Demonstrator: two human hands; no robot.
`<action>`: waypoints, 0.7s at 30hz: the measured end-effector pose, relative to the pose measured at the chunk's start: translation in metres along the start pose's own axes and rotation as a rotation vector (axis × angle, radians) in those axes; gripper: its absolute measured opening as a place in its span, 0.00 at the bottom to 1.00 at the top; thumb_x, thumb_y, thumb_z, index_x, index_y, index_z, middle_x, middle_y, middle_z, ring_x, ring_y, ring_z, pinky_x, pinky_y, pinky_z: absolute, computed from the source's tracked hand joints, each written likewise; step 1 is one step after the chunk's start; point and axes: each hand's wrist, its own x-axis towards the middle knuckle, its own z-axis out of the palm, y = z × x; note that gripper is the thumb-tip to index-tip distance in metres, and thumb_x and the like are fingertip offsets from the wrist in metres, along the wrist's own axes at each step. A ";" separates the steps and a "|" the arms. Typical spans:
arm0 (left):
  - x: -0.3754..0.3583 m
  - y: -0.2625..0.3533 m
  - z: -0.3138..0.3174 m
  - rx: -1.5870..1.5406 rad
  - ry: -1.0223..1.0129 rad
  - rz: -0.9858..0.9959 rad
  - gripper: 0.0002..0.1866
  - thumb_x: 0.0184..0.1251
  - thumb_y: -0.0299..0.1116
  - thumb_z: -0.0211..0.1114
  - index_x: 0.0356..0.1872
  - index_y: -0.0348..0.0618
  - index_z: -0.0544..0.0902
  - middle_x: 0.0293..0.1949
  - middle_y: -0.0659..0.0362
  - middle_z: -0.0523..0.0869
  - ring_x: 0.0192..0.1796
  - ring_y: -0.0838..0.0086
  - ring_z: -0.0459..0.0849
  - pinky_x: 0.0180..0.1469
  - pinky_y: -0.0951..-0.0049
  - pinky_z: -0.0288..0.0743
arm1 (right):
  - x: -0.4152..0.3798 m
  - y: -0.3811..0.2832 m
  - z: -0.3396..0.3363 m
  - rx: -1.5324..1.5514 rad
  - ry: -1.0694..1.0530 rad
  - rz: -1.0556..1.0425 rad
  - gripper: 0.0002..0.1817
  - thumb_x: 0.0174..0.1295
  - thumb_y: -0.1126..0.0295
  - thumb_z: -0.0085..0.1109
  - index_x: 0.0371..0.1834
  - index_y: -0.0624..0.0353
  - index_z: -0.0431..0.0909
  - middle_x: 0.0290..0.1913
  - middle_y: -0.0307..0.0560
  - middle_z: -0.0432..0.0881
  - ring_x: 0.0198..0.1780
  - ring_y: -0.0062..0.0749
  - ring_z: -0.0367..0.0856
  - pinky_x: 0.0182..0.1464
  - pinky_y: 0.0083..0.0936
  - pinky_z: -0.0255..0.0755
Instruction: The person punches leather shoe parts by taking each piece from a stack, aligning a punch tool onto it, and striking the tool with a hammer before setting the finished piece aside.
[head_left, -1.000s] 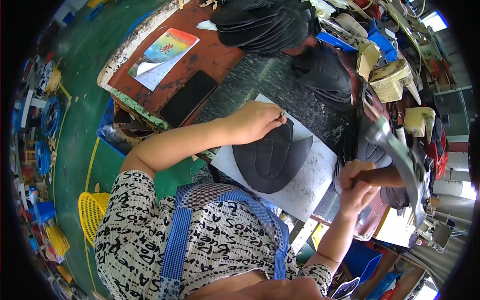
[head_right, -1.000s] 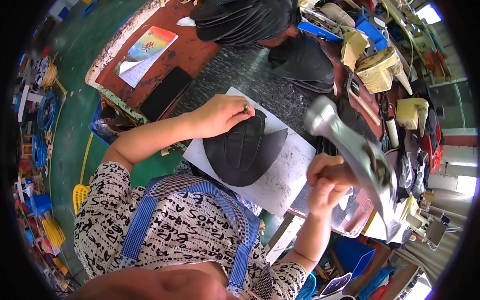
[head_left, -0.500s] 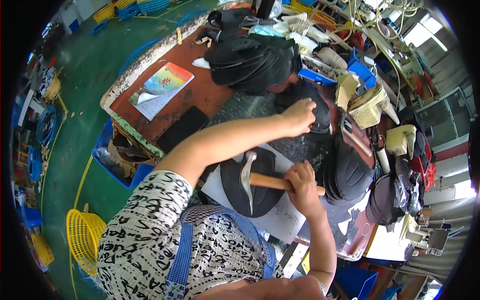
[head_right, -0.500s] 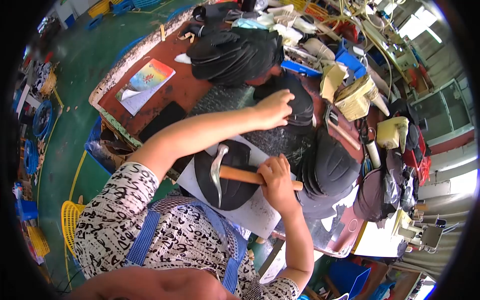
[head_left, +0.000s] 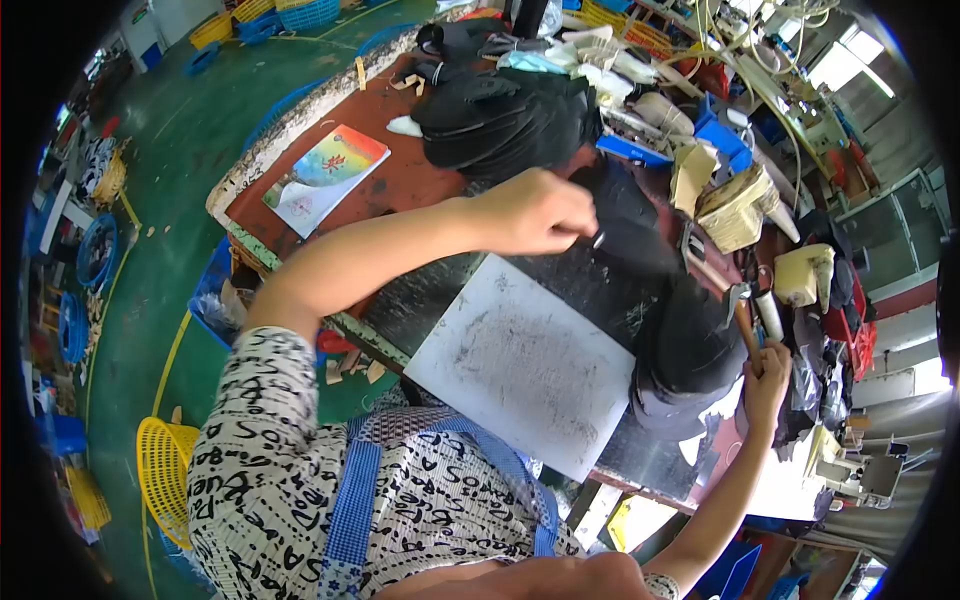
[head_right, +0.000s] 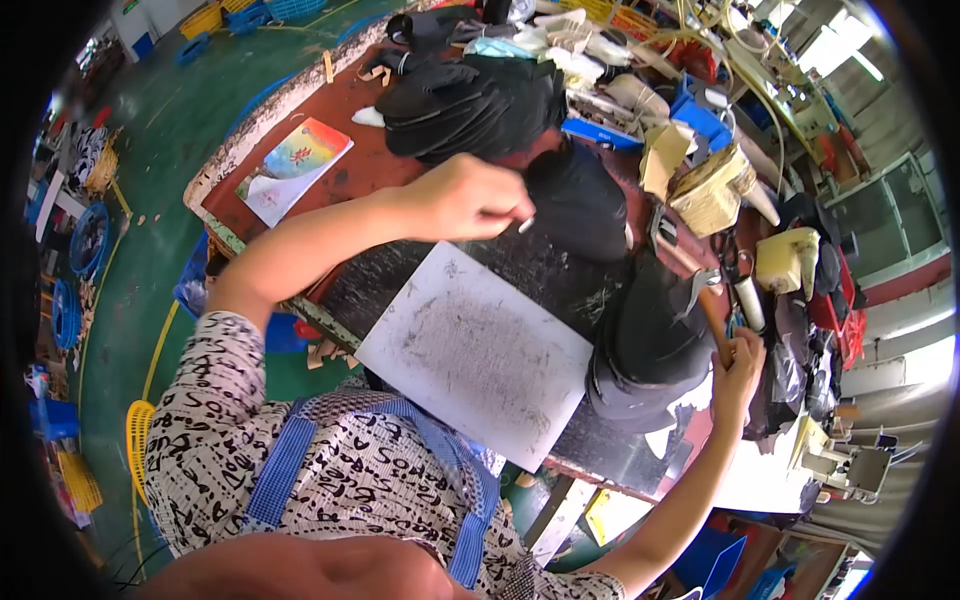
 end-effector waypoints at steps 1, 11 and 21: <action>-0.021 0.020 -0.007 -0.092 -0.091 0.013 0.07 0.53 0.23 0.66 0.34 0.39 0.82 0.33 0.55 0.83 0.32 0.62 0.84 0.33 0.67 0.76 | -0.004 0.005 0.002 -0.078 0.002 -0.001 0.11 0.48 0.81 0.66 0.32 0.66 0.73 0.48 0.52 0.78 0.48 0.53 0.74 0.53 0.40 0.68; -0.108 0.046 0.020 -0.631 0.003 -0.920 0.09 0.66 0.32 0.68 0.38 0.35 0.84 0.30 0.61 0.85 0.33 0.80 0.82 0.37 0.78 0.76 | -0.063 -0.149 0.025 0.677 -0.413 0.198 0.14 0.66 0.65 0.61 0.28 0.62 0.71 0.16 0.40 0.67 0.19 0.22 0.63 0.23 0.26 0.58; -0.090 -0.001 0.074 -0.718 0.080 -0.849 0.09 0.70 0.30 0.64 0.41 0.33 0.84 0.33 0.57 0.88 0.35 0.80 0.86 0.41 0.78 0.83 | -0.059 -0.180 0.054 0.559 -0.627 0.127 0.16 0.65 0.64 0.62 0.29 0.65 0.70 0.19 0.61 0.71 0.20 0.55 0.69 0.25 0.38 0.64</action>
